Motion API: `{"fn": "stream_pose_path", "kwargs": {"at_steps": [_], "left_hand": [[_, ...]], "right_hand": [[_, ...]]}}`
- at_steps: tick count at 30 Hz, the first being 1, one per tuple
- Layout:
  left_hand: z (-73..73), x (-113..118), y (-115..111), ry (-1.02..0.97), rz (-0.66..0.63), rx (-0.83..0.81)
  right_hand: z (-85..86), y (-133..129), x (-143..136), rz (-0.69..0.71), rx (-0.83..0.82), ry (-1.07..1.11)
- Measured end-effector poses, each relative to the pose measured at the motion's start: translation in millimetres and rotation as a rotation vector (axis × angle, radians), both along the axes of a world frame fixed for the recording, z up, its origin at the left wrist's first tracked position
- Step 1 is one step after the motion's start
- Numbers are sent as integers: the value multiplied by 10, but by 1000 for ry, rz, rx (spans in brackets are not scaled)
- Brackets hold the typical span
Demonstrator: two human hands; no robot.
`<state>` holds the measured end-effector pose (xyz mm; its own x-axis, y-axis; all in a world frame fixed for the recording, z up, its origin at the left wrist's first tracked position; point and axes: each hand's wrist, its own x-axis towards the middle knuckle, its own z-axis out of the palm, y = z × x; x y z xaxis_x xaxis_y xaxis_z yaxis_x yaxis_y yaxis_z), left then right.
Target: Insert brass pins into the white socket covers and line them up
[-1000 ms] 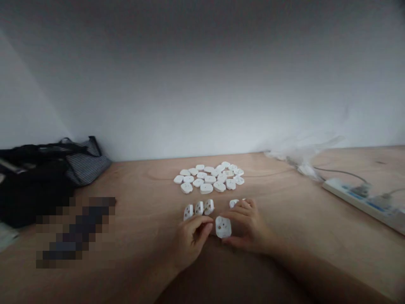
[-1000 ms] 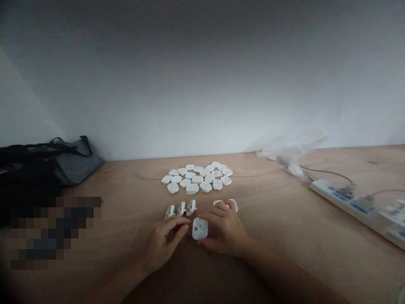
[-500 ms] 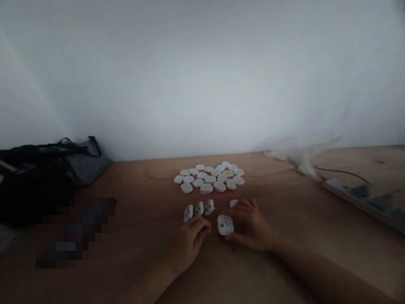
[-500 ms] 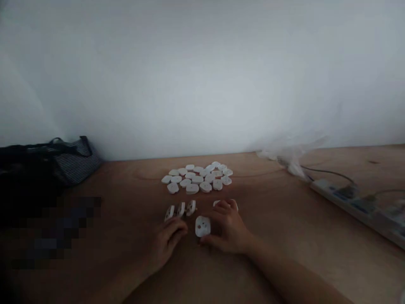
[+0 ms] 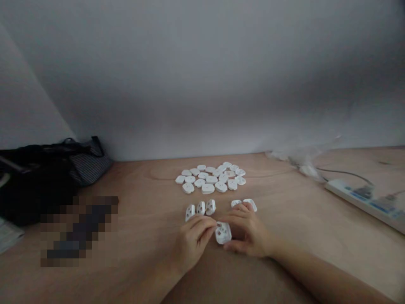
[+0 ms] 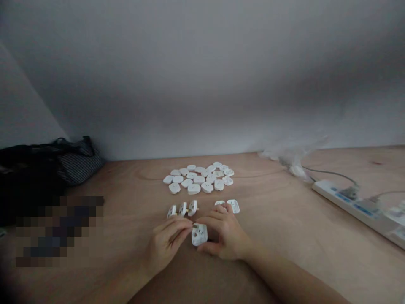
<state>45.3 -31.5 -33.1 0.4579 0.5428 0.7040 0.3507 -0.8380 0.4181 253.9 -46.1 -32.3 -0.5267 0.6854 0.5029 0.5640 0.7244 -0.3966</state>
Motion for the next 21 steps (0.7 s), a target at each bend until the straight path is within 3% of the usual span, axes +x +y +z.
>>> {"fn": "stream_pose_path", "kwargs": {"at_steps": [13,21], "left_hand": [[23,22,0,-46,-26,41],[23,-73,-16,158,31,132]], "right_hand": [[-13,-34,-21,-55,8,36],[-120,-28,-2,-106,48,34]]}}
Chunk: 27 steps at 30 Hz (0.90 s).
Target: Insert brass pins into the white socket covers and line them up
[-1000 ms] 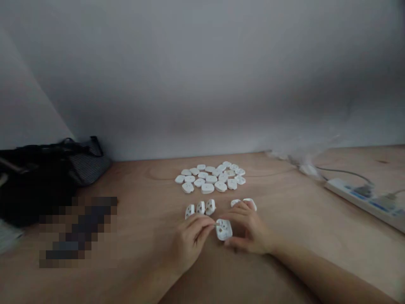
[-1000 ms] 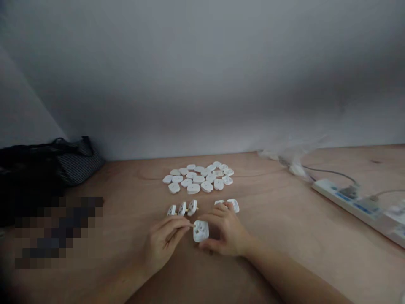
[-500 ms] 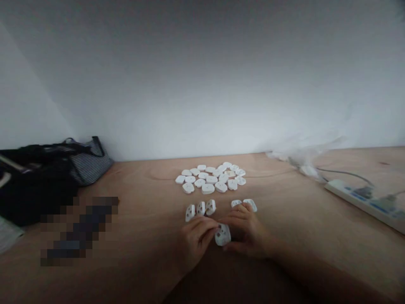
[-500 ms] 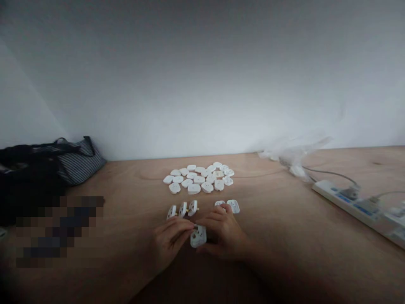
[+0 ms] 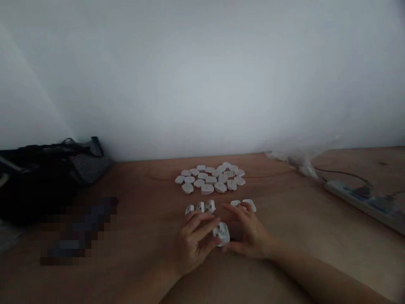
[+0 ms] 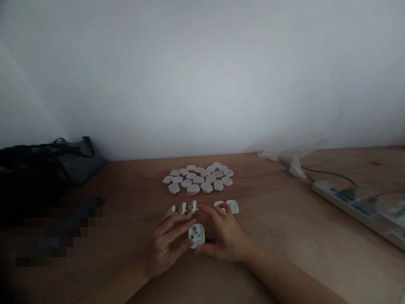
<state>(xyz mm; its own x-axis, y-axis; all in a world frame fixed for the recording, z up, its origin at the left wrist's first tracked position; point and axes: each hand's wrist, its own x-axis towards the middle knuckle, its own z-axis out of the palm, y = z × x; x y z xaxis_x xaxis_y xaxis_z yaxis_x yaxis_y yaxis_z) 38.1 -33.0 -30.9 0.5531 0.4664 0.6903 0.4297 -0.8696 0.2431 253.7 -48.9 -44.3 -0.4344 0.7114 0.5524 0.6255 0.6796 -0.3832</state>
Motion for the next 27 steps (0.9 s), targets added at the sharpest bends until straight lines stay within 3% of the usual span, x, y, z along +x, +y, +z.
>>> {"fn": "stream_pose_path", "kwargs": {"at_steps": [8,15,27], "left_hand": [[-91,-36,67,137,22,-6],[-85,-8,54,150,21,-5],[-69,-73,84,87,104,-18]], "right_hand": [[-41,63,57,-44,8,-28],[-47,55,23,-25,37,-26],[198,59,170,-14,-209,-197]]}}
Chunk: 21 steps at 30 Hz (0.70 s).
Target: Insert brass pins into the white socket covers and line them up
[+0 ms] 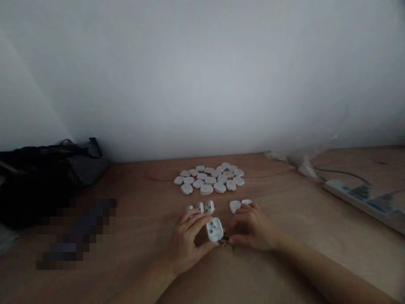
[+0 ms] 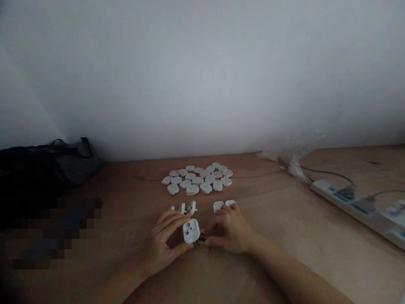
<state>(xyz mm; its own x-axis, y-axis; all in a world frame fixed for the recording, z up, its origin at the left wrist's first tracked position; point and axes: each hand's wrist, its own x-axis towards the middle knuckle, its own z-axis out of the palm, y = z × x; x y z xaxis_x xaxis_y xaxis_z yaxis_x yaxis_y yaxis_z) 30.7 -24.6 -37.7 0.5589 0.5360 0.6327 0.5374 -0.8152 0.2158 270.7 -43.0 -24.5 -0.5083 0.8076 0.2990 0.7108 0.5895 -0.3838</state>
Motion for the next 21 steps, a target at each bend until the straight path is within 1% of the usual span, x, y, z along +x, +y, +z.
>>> {"fn": "stream_pose_path", "kwargs": {"at_steps": [3,10,17,21], "left_hand": [[-12,-1,5,-14,-3,13],[-4,-2,4,6,-18,-16],[-28,2,3,6,-25,-33],[-56,-5,15,1,-36,-28]], "right_hand": [[5,-39,-67,1,-41,-6],[-20,-69,-133,-67,-119,9],[-37,-67,-150,-75,-90,46],[-32,-57,-121,-113,-59,111]]}}
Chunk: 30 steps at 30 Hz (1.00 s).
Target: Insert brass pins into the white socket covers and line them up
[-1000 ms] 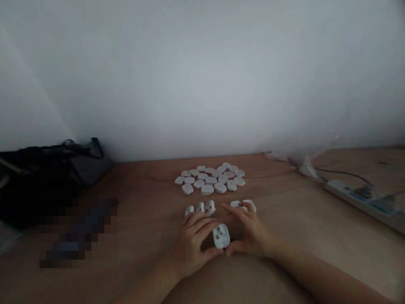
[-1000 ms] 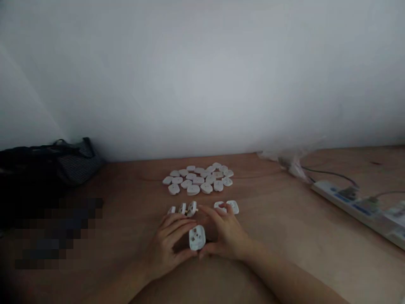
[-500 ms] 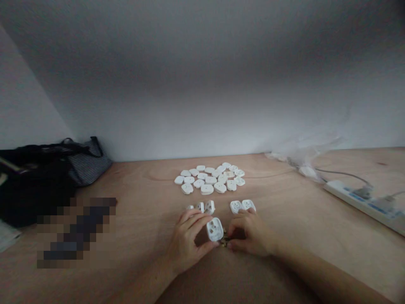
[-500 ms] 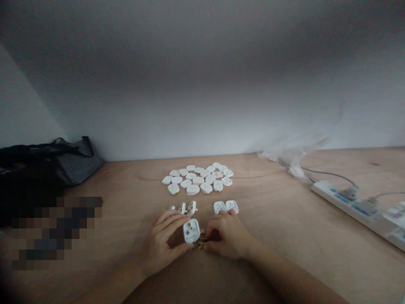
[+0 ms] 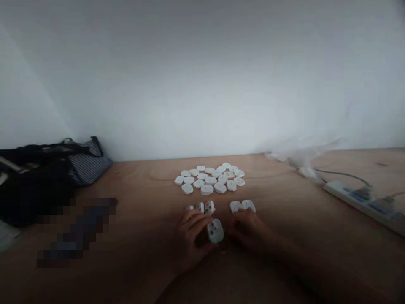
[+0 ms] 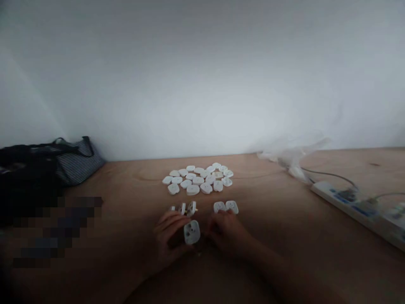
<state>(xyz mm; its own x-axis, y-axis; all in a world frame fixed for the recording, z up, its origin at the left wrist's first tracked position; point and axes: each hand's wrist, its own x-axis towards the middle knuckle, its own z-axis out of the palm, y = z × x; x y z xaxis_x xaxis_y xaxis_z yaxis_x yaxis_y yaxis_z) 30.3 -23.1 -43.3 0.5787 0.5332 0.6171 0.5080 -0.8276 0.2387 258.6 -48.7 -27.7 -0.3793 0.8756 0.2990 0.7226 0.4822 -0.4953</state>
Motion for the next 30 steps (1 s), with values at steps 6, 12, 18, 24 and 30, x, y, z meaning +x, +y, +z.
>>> {"fn": "stream_pose_path", "kwargs": {"at_steps": [6,12,18,24,30], "left_hand": [[26,6,-16,16,12,-6],[48,12,-26,19,8,-5],[65,14,-35,16,25,-3],[20,-1,-8,34,24,2],[8,17,-15,60,18,43]], "right_hand": [[-68,102,142,23,120,-41],[-80,109,141,28,97,-100],[-22,93,129,32,130,-120],[-35,80,63,-5,51,205],[-20,-46,-86,30,22,327]]}}
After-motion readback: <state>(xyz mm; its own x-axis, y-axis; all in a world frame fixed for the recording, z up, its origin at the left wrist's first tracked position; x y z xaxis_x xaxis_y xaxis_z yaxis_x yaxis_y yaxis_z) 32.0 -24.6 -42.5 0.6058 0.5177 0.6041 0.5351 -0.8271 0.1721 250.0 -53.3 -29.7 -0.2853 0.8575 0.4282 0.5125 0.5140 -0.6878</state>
